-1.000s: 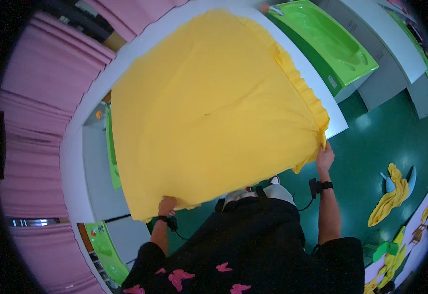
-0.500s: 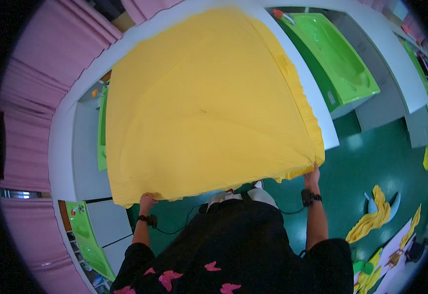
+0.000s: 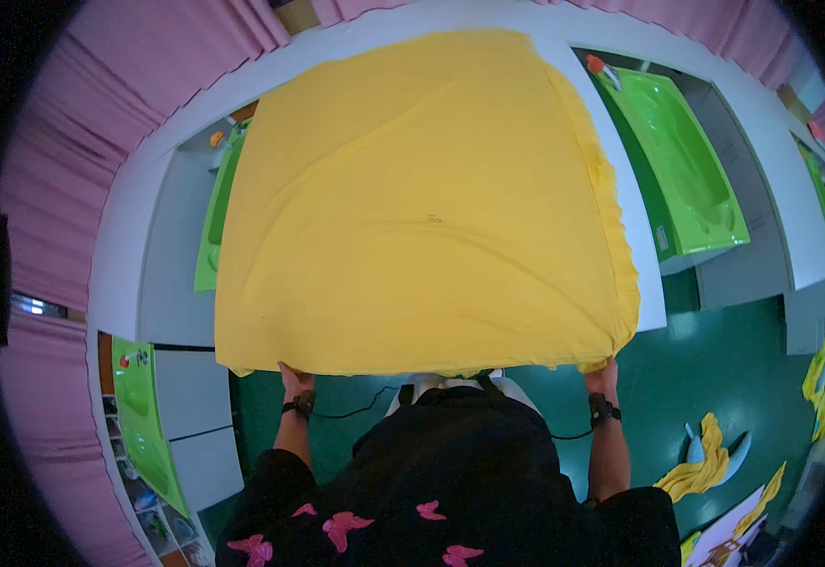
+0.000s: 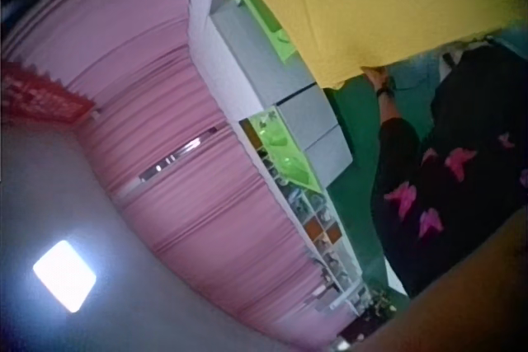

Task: The recorder lays out a yellow sheet and a pink mat on tables in a childcare-like environment.

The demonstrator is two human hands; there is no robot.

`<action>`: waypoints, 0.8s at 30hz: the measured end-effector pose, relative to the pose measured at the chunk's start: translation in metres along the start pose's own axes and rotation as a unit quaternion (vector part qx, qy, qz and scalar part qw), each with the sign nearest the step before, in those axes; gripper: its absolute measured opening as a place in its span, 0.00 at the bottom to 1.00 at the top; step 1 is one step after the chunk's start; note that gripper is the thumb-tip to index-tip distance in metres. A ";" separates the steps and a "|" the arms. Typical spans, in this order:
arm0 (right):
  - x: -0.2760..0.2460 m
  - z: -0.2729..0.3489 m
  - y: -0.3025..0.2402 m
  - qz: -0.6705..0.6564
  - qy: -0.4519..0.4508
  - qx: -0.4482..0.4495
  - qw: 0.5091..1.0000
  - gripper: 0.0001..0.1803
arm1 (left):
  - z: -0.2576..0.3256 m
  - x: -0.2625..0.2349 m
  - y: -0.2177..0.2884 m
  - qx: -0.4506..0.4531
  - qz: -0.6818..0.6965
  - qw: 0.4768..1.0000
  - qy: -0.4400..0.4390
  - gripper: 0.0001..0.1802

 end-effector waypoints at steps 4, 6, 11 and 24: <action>-0.012 -0.016 0.009 0.034 0.146 0.052 0.987 0.22 | -0.009 -0.031 0.018 0.047 -0.057 0.994 0.080 0.29; -0.021 -0.032 0.020 0.069 0.277 0.000 0.958 0.22 | -0.003 -0.044 0.028 0.071 -0.070 0.989 0.105 0.29; -0.127 -0.095 -0.024 0.601 0.176 -0.210 0.751 0.27 | -0.024 -0.005 -0.031 0.031 -0.048 0.997 0.057 0.29; 0.034 0.017 0.010 0.217 0.310 -0.210 0.901 0.26 | -0.026 -0.095 0.034 0.109 -0.330 0.936 0.049 0.10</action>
Point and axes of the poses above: each hand's wrist, its own z-axis away from the middle knuckle, its own x-axis out of the palm, y = z × x, the point moved 3 cm from there along -z, towards the middle knuckle, and after that the axes turned 14 degrees about y, right-handed, at the moved point
